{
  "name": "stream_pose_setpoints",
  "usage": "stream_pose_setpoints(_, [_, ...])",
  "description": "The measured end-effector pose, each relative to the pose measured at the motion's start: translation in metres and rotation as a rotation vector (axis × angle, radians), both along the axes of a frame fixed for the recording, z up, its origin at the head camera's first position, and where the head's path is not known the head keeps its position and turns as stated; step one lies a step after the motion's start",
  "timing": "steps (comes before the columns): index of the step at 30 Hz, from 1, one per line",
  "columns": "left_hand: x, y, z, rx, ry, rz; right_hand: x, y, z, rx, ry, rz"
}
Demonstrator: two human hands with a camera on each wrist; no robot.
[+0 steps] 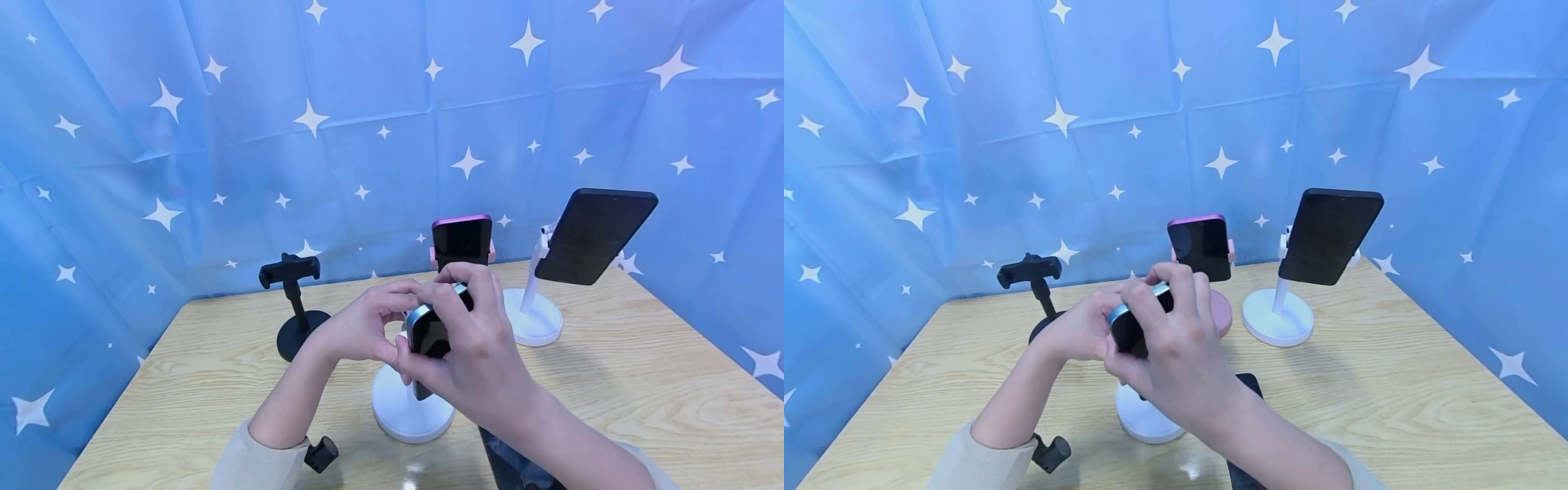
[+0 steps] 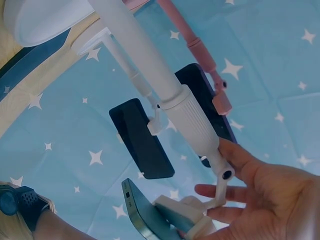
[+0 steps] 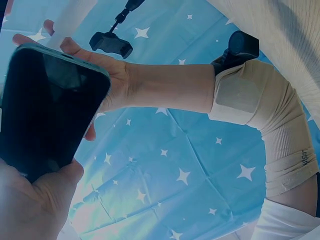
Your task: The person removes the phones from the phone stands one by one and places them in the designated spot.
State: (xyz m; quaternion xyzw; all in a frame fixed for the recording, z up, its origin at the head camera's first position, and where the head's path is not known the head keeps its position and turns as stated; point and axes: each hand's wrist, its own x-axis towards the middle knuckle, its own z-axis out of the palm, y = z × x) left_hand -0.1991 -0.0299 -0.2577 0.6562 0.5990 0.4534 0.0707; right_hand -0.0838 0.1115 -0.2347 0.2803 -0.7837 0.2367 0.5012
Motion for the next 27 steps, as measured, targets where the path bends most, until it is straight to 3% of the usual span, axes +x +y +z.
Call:
stream_pose_setpoints(4, [-0.001, -0.001, 0.0, -0.002, -0.011, -0.001, -0.002, 0.002, -0.001, -0.012, 0.038, 0.032])
stream_pose_setpoints(17, [-0.002, -0.002, -0.002, 0.008, -0.051, -0.018, -0.003, 0.009, -0.005, -0.043, 0.0, 0.102])
stream_pose_setpoints(23, [-0.001, -0.002, -0.004, 0.01, -0.051, -0.007, -0.002, 0.014, -0.007, -0.07, -0.082, 0.139])
stream_pose_setpoints(27, [0.0, -0.003, -0.007, 0.014, -0.012, 0.023, 0.0, 0.014, -0.004, -0.053, -0.098, 0.15])
